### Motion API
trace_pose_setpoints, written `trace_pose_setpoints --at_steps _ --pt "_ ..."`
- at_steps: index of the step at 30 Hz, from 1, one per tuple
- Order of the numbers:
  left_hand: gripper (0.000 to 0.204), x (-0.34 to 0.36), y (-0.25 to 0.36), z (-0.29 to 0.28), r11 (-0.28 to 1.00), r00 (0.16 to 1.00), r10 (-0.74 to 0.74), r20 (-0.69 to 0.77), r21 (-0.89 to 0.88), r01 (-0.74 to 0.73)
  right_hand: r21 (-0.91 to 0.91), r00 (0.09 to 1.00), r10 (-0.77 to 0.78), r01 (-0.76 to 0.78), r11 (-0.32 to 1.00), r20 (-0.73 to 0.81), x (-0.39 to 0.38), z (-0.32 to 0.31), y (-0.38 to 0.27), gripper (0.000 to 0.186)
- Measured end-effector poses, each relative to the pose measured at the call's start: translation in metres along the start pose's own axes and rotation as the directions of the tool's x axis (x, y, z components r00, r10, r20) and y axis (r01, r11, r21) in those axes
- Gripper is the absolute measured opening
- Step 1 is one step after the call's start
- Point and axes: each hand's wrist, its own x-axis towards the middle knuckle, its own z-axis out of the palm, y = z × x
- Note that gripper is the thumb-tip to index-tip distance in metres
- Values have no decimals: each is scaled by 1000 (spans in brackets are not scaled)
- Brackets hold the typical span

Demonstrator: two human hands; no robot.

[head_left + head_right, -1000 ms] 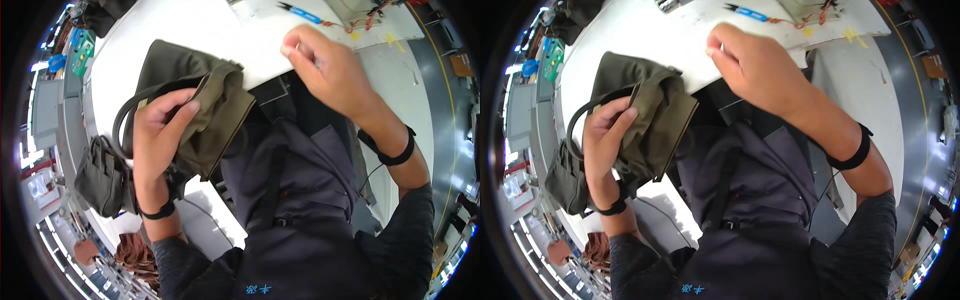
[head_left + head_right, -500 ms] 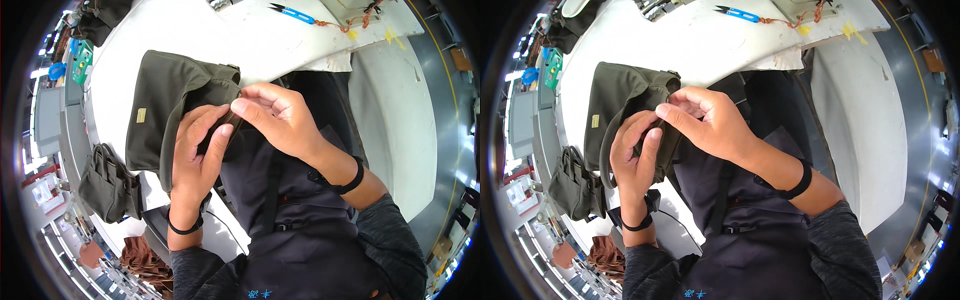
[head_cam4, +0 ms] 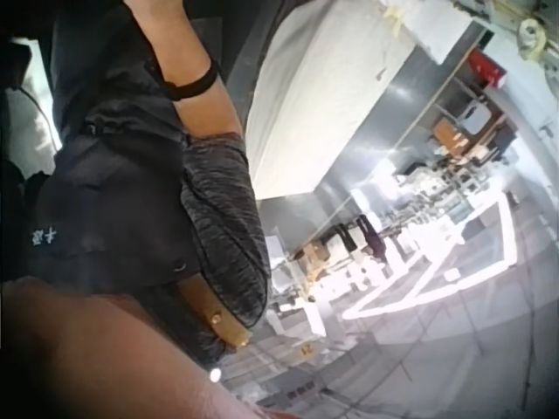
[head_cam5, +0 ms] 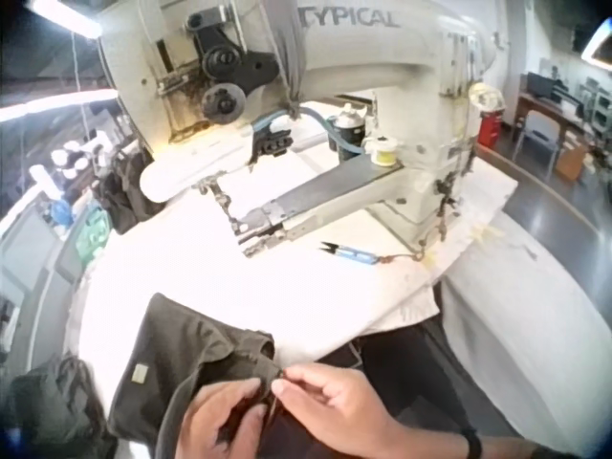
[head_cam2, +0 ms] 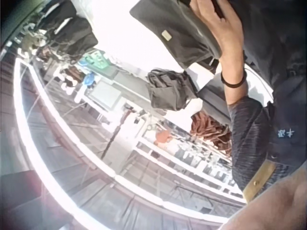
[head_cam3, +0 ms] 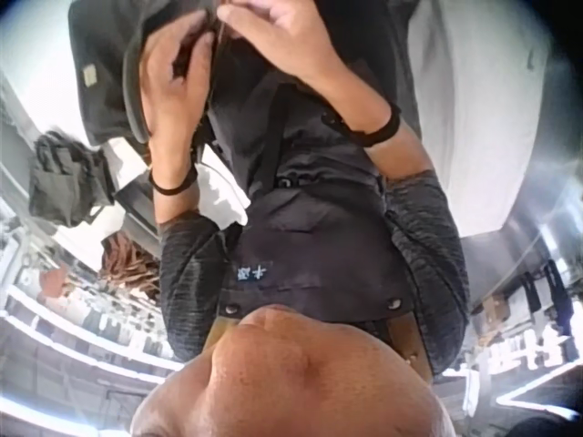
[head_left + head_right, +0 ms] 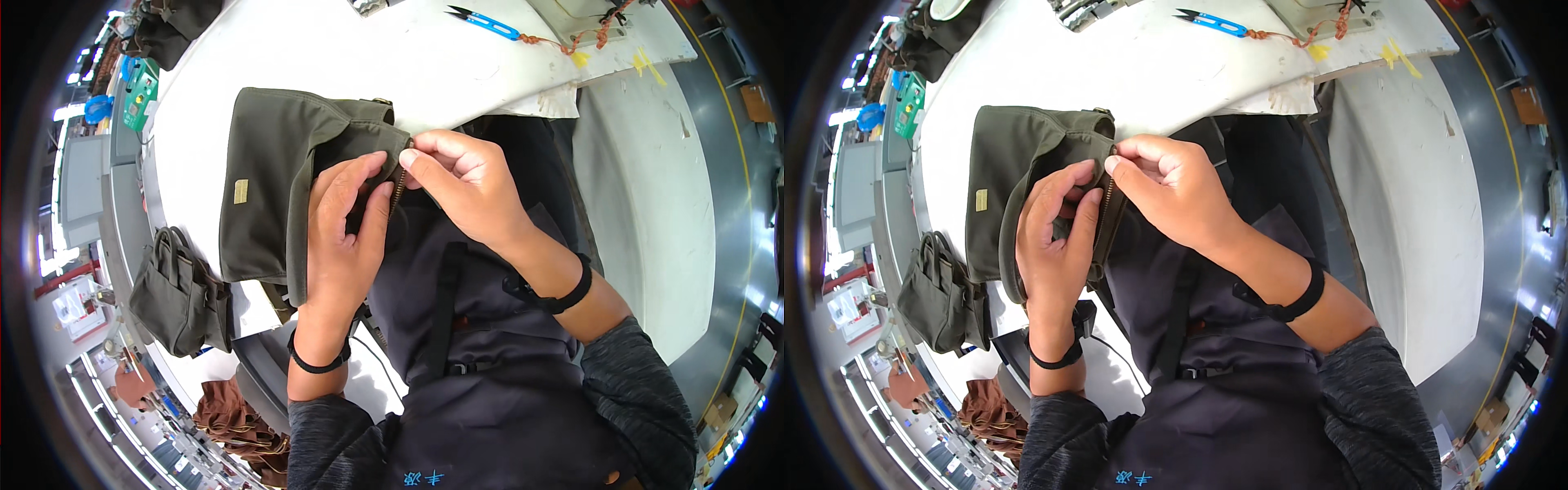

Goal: The person aligns a zipper against the edge of a green bag by hand, then guides the bag through a sewing machine to stitch them together. After sewing, the person folds a small fabric tab over the zipper end and sews it onto the bag.

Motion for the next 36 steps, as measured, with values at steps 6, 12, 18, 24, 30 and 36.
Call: trace_pose_setpoints --at_steps 6,12,18,24,30,36 --pt "24 7 1 8 956 980 164 -113 261 -130 -13 999 -33 33 999 11 0 6 -3 16" --pt "10 15 0 12 900 957 245 -153 403 -166 -338 984 -170 141 931 -59 0 12 -4 15" --pt "8 18 -2 4 905 978 172 -118 411 -109 -520 948 -314 240 820 -58 7 5 5 15" --pt "6 20 -4 3 883 968 230 -94 439 -167 -682 834 -551 401 612 -4 19 -4 10 13" --pt "9 17 -8 -1 884 970 221 -105 441 -154 -762 864 -502 344 549 29 20 -7 8 12" --pt "9 18 -1 6 930 970 218 -108 324 -173 -488 875 -484 412 769 -25 18 -7 13 15"
